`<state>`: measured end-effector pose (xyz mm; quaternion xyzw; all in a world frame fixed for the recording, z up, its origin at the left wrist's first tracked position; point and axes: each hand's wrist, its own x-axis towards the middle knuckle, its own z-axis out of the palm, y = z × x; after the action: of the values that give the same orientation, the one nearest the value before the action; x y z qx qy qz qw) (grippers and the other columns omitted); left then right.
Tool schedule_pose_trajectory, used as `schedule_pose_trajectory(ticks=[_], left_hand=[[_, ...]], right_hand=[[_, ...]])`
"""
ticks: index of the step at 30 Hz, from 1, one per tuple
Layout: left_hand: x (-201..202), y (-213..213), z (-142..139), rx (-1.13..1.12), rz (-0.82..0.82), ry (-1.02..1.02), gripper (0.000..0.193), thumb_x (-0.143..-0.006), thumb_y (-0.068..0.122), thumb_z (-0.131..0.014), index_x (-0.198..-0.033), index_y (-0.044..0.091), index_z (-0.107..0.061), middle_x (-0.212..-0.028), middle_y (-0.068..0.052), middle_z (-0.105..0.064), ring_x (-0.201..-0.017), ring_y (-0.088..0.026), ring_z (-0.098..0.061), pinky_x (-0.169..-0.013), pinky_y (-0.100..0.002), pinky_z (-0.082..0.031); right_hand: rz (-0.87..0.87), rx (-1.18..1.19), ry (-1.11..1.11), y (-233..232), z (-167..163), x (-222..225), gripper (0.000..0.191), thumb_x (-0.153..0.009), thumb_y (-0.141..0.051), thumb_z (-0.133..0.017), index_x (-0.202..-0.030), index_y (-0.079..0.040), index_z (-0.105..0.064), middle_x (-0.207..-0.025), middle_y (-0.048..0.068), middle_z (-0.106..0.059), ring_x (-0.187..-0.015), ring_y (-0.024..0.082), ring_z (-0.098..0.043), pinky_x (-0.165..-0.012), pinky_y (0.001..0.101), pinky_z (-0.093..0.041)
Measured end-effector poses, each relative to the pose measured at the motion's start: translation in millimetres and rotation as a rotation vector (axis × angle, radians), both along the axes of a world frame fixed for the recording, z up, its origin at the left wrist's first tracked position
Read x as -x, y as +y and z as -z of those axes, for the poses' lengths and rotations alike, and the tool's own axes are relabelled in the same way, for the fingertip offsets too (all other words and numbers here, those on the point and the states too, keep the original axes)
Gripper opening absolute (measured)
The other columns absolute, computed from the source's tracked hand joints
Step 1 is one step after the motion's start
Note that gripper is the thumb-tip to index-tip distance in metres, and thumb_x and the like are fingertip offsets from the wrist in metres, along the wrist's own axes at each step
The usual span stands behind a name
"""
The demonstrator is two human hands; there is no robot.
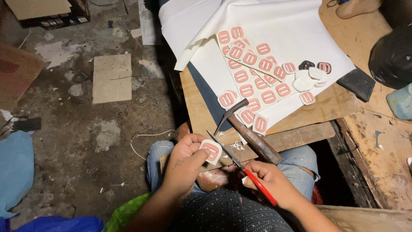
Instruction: The person uses red-handled scissors to cut individual oval shapes from a white sheet containing rows of pink ovals. The person holds the sheet with the left hand and cuts with the right hand, placing finished pieces on the work surface.
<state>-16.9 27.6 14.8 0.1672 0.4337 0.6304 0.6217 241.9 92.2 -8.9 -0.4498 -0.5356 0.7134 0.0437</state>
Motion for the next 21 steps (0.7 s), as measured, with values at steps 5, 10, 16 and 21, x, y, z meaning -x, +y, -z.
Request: schedule_pose_trajectory(ticks=[5,10,16,21], left_hand=[[-3.2,2.8,-5.7,0.067,-0.088,-0.027,0.036,-0.087,-0.005,-0.055,-0.123,-0.002,-0.054,-0.111,-0.017,-0.072,-0.096,-0.018,-0.071,-0.086,-0.032,-0.057],[-9.9,2.8,-2.1,0.038,-0.088,-0.072,0.033,-0.089,-0.006,-0.056,-0.121,-0.005,-0.051,-0.109,-0.018,-0.069,-0.093,-0.022,-0.069,-0.085,-0.036,-0.058],[-20.0,2.9,-2.0,0.048,-0.077,-0.057,0.030,-0.087,-0.006,-0.058,-0.116,-0.002,-0.049,-0.103,-0.017,-0.071,-0.088,-0.021,-0.071,-0.080,-0.035,-0.060],[-19.2,1.2,-8.0,0.075,-0.030,0.051,0.031,-0.088,-0.005,-0.061,-0.117,-0.004,-0.051,-0.104,-0.017,-0.072,-0.089,-0.019,-0.071,-0.080,-0.033,-0.060]], right_hand=[[0.040,-0.040,0.049,-3.4,1.0,9.3,0.025,-0.092,-0.025,-0.068,-0.104,-0.003,-0.064,-0.070,0.002,-0.062,-0.054,0.011,-0.057,-0.049,0.0259,-0.043],[-0.077,-0.261,0.137,-6.6,-4.4,19.7,0.036,-0.095,-0.028,-0.062,-0.123,-0.006,-0.063,-0.095,0.003,-0.063,-0.088,0.014,-0.060,-0.082,0.0286,-0.050],[-0.139,-0.405,0.096,-6.3,-5.8,25.9,0.031,-0.094,-0.025,-0.064,-0.119,-0.005,-0.063,-0.100,0.003,-0.064,-0.098,0.013,-0.058,-0.092,0.0277,-0.047],[-0.084,-0.283,0.081,-7.0,-1.7,25.0,0.030,-0.092,-0.022,-0.067,-0.115,-0.004,-0.062,-0.094,0.002,-0.062,-0.089,0.011,-0.056,-0.083,0.0277,-0.049]])
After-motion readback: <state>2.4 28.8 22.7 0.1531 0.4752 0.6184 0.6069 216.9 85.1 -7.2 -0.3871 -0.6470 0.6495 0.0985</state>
